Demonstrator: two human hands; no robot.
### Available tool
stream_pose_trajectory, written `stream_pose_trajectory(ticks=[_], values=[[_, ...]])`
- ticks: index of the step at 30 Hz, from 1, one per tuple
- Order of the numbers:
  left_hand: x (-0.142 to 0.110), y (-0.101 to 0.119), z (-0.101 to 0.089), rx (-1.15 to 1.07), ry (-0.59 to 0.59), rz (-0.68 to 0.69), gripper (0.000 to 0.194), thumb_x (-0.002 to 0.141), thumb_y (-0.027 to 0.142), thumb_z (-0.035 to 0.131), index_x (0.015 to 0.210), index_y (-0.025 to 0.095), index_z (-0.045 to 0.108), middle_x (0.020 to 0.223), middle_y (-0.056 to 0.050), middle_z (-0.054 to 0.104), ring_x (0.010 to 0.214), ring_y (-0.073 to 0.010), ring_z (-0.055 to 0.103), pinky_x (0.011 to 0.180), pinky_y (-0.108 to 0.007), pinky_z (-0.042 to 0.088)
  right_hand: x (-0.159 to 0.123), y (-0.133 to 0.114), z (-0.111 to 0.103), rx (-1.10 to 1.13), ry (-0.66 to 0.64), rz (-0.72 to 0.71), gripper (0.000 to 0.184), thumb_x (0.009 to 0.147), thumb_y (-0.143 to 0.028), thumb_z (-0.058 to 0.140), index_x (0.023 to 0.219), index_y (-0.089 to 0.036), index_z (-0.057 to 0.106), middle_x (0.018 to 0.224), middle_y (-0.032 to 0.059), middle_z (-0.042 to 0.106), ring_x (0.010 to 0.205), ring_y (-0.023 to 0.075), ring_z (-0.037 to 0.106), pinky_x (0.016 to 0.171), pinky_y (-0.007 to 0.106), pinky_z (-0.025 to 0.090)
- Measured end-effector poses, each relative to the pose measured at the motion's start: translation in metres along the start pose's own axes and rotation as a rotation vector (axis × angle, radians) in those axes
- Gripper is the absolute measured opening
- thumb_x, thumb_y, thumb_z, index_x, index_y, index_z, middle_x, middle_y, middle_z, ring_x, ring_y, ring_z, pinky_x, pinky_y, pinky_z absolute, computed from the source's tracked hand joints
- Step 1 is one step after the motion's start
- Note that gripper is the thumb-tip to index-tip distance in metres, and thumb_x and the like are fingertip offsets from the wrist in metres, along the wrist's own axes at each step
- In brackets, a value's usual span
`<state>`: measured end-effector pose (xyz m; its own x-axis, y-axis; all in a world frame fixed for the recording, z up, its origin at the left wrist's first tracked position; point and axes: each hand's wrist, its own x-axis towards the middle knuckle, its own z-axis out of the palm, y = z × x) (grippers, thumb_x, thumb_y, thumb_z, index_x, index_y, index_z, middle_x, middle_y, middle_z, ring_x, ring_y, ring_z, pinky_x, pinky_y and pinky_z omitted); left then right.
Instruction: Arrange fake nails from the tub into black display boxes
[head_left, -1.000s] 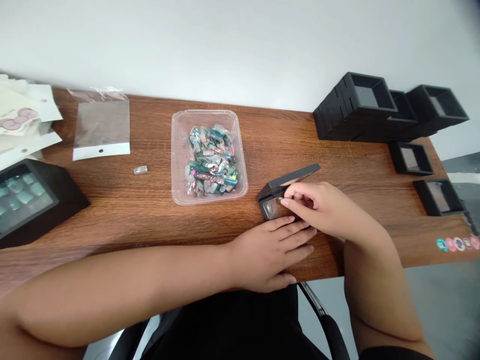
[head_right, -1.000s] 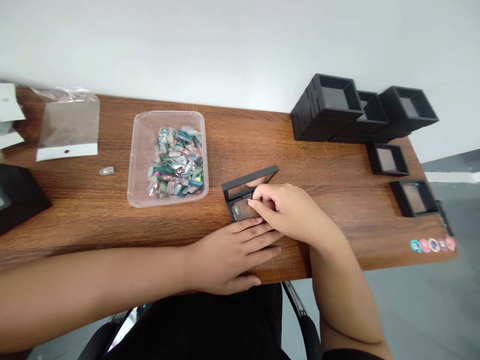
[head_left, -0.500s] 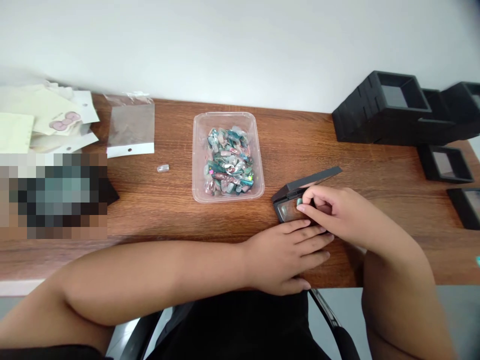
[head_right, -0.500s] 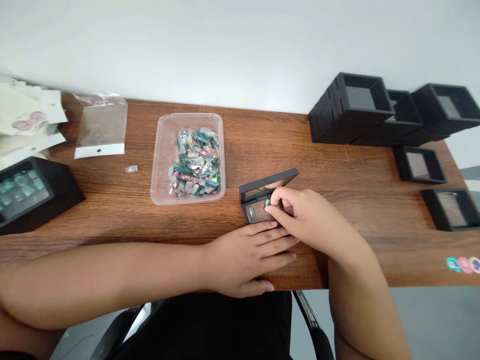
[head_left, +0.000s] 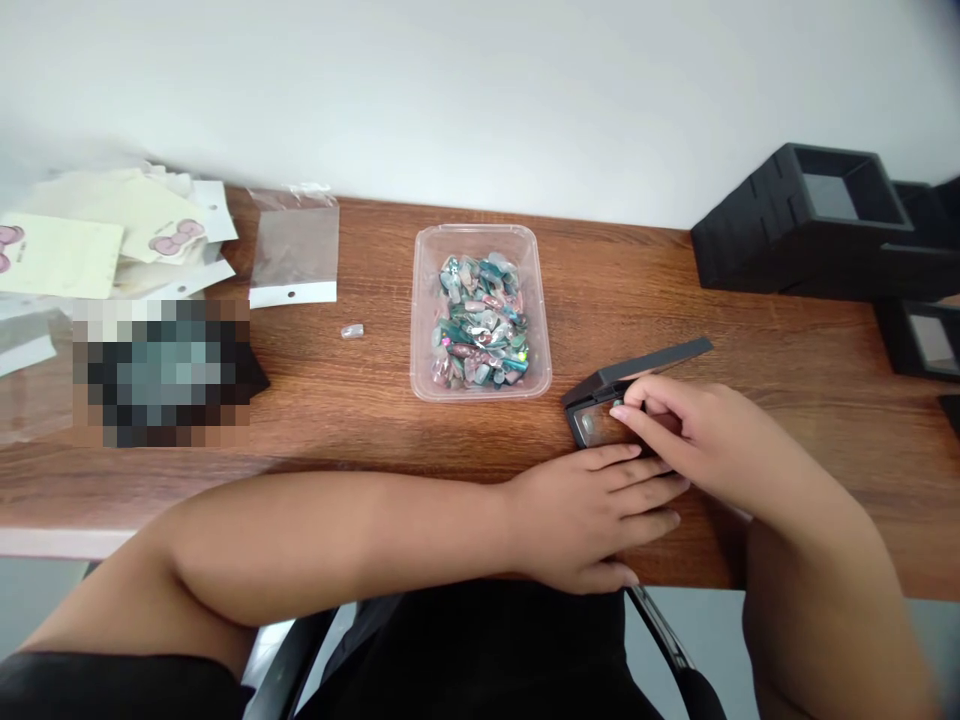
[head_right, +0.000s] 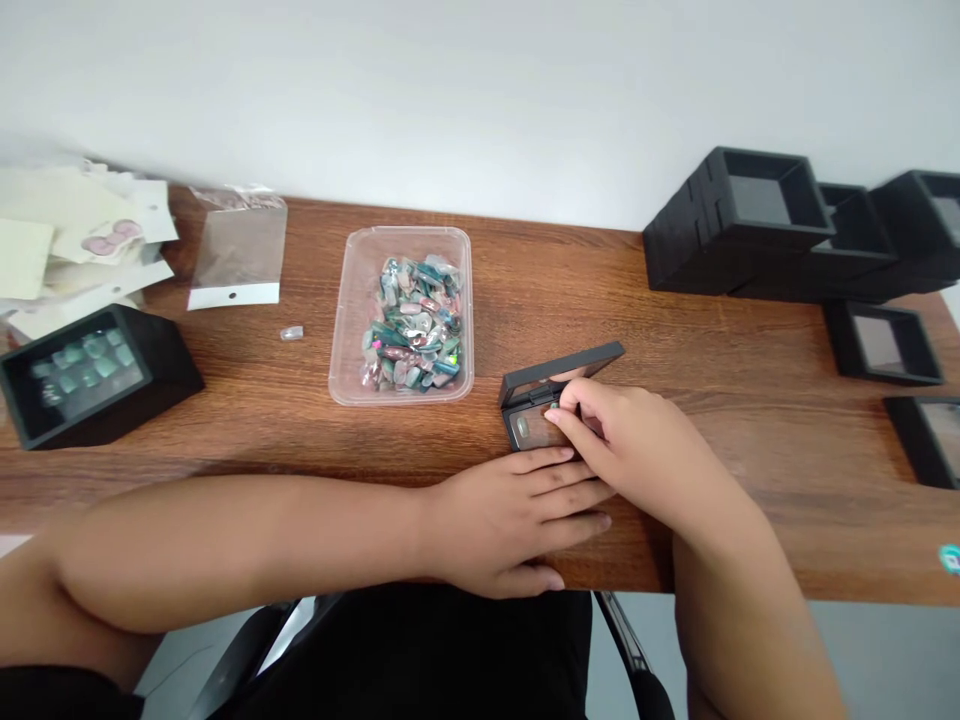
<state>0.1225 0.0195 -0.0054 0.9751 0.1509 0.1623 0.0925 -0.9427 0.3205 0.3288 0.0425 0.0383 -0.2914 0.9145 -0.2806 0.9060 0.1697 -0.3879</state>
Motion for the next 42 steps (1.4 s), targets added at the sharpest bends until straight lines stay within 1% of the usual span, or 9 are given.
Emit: stream_pose_trajectory(ticks=[3,7,13,18,22,29,35,39,42], values=[[0.0,0.0,0.0,-0.006,0.03,0.002,0.061,0.1,0.047,0.049,0.149,0.011,0.056,0.164,-0.015,0.045,0.155,-0.0294,0.038,0.133,-0.044,0.02,-0.001,-0.003,0.002,0.001,0.056,-0.001,0.033,0.096,-0.049,0.052,0.077,-0.022,0.057,0.064,0.0016,0.063,0.051,0.0136,0.05,0.052,0.028,0.029],[0.0,0.001,0.002,-0.004,0.061,0.0,0.061,0.099,0.047,0.051,0.148,0.011,0.058,0.162,-0.014,0.048,0.153,-0.03,0.041,0.132,-0.044,0.022,-0.005,-0.006,0.005,0.021,0.138,0.056,0.033,0.094,-0.05,0.055,0.078,-0.023,0.062,0.063,0.0012,0.063,0.051,0.0138,0.052,0.052,0.029,0.032],[0.001,0.0,0.003,0.008,0.072,0.012,0.061,0.098,0.046,0.05,0.147,0.011,0.059,0.159,-0.014,0.051,0.152,-0.0295,0.042,0.132,-0.044,0.022,-0.008,-0.011,0.007,-0.007,0.124,0.167,0.033,0.09,-0.056,0.057,0.081,-0.026,0.069,0.064,-0.0013,0.065,0.054,0.0144,0.055,0.055,0.028,0.034],[0.001,0.0,0.004,0.014,0.071,0.012,0.061,0.099,0.045,0.049,0.147,0.009,0.057,0.156,-0.013,0.054,0.149,-0.0299,0.047,0.131,-0.048,0.024,-0.007,-0.017,0.007,0.022,0.091,0.106,0.032,0.089,-0.052,0.059,0.077,-0.024,0.067,0.061,-0.0013,0.06,0.051,0.0126,0.05,0.054,0.028,0.033],[0.001,0.001,0.004,0.024,0.064,0.005,0.062,0.099,0.046,0.05,0.148,0.009,0.057,0.156,-0.013,0.055,0.148,-0.0305,0.047,0.13,-0.049,0.026,-0.007,-0.02,0.009,0.021,0.062,0.083,0.03,0.09,-0.05,0.058,0.077,-0.024,0.064,0.061,-0.0016,0.06,0.051,0.0121,0.05,0.053,0.028,0.032],[0.001,0.002,0.005,0.036,0.043,0.008,0.061,0.1,0.046,0.046,0.149,0.011,0.055,0.157,-0.012,0.054,0.148,-0.029,0.046,0.13,-0.049,0.023,-0.005,-0.023,0.013,-0.011,0.056,0.114,0.047,0.095,-0.062,0.049,0.072,-0.022,0.059,0.063,0.0001,0.064,0.051,0.0129,0.05,0.054,0.028,0.031],[0.001,0.002,0.008,0.008,0.114,0.016,0.062,0.096,0.046,0.054,0.144,0.008,0.06,0.153,-0.014,0.058,0.144,-0.0303,0.051,0.128,-0.048,0.03,-0.002,-0.022,0.015,-0.004,0.075,0.112,0.051,0.094,-0.064,0.048,0.067,-0.022,0.055,0.059,-0.0008,0.061,0.049,0.0128,0.05,0.053,0.028,0.031],[0.001,0.001,0.009,0.002,0.13,0.025,0.061,0.096,0.045,0.053,0.143,0.008,0.061,0.152,-0.015,0.058,0.143,-0.0302,0.052,0.128,-0.047,0.031,0.0,-0.023,0.016,0.016,0.072,0.094,0.053,0.095,-0.067,0.048,0.068,-0.022,0.058,0.062,-0.0003,0.064,0.05,0.0127,0.053,0.053,0.028,0.034],[0.001,0.002,0.009,0.006,0.129,0.023,0.06,0.096,0.045,0.052,0.143,0.008,0.062,0.153,-0.015,0.057,0.145,-0.0299,0.051,0.129,-0.048,0.028,-0.004,-0.02,0.013,0.067,0.083,0.073,0.05,0.095,-0.065,0.051,0.073,-0.022,0.062,0.066,-0.0003,0.067,0.054,0.0127,0.057,0.054,0.027,0.04]])
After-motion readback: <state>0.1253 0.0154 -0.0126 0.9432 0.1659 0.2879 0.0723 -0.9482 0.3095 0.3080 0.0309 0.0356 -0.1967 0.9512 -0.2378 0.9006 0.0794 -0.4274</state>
